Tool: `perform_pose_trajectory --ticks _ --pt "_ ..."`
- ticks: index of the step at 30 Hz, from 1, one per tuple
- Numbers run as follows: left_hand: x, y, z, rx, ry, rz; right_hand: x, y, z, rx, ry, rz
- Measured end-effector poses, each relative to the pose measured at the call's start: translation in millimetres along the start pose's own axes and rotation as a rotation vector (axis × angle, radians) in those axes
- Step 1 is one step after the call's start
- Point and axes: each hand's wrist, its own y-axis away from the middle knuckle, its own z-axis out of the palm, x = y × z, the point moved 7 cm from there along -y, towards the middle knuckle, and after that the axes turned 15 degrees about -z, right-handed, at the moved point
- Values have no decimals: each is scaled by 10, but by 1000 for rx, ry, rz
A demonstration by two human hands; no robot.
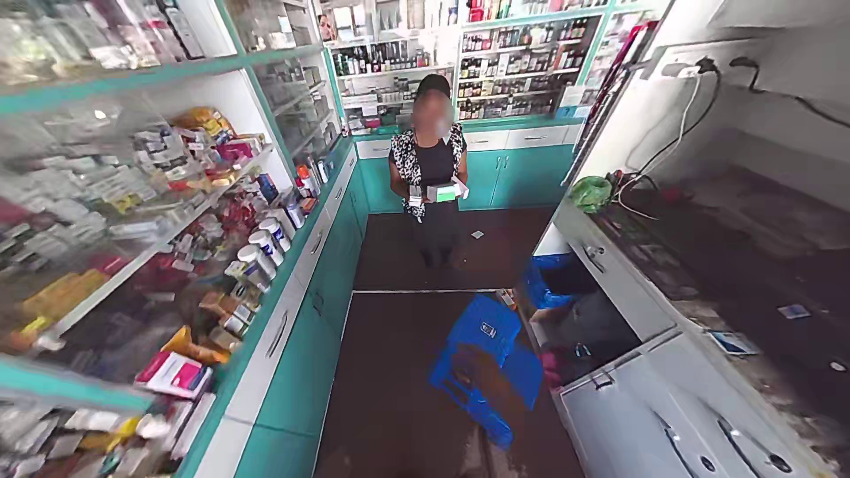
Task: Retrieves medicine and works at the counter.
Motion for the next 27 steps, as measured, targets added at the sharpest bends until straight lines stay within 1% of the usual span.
perform_pose_trajectory --ticks 1,2,3,5,7,9,10,11,12,13,15,17,18,19,21,23,25,27 --pt "503 -28 -61 -3 -49 21 -82 -344 14 39 -53 -24" --pt "1051 32 -78 -21 -77 15 -247 -633 61 73 -68 -37" --pt "1508 29 -79 -8 -97 52 -426 -919 104 103 -74 -50" --pt "2196 -189 -45 2 -92 209 -720 -1541 123 157 -137 -98" --pt "2699 -486 -23 -75 -84 292 -969 -2147 112 181 -259 -165" --pt "3024 -877 -27 -162 -100 391 -1169 -2730 43 247 -478 -210" --pt "3161 -1090 -43 -188 -119 423 -1243 -3039 -13 327 -616 -224" --pt "3301 -1275 -71 -206 -139 430 -1298 -3344 -70 396 -686 -230" --pt "3451 -1443 -115 -210 -157 414 -1341 -3647 -138 456 -641 -244" --pt "3594 -1598 -173 -204 -169 385 -1366 -3935 -203 512 -519 -249" --pt "3791 -1921 -315 -185 -177 343 -1288 -4462 -319 614 -303 -196" --pt "4040 -2240 -470 -175 -200 332 -1219 -5007 -402 676 -182 -196" --pt "4194 -2361 -543 -180 -196 322 -1216 -5250 -431 736 -109 -193" --pt "4330 -2478 -607 -181 -182 300 -1219 -5421 -458 807 -39 -160" --pt "4538 -2770 -688 -166 -161 251 -1253 -5559 -455 911 65 -67" --pt "4783 -3104 -688 -178 -154 228 -1283 -5624 -423 975 79 -29" --pt "5082 -3454 -609 -211 -162 218 -1319 -5677 -364 1016 41 -52" --pt "5396 -3784 -467 -258 -227 222 -1269 -5688 -383 1047 -11 -91"
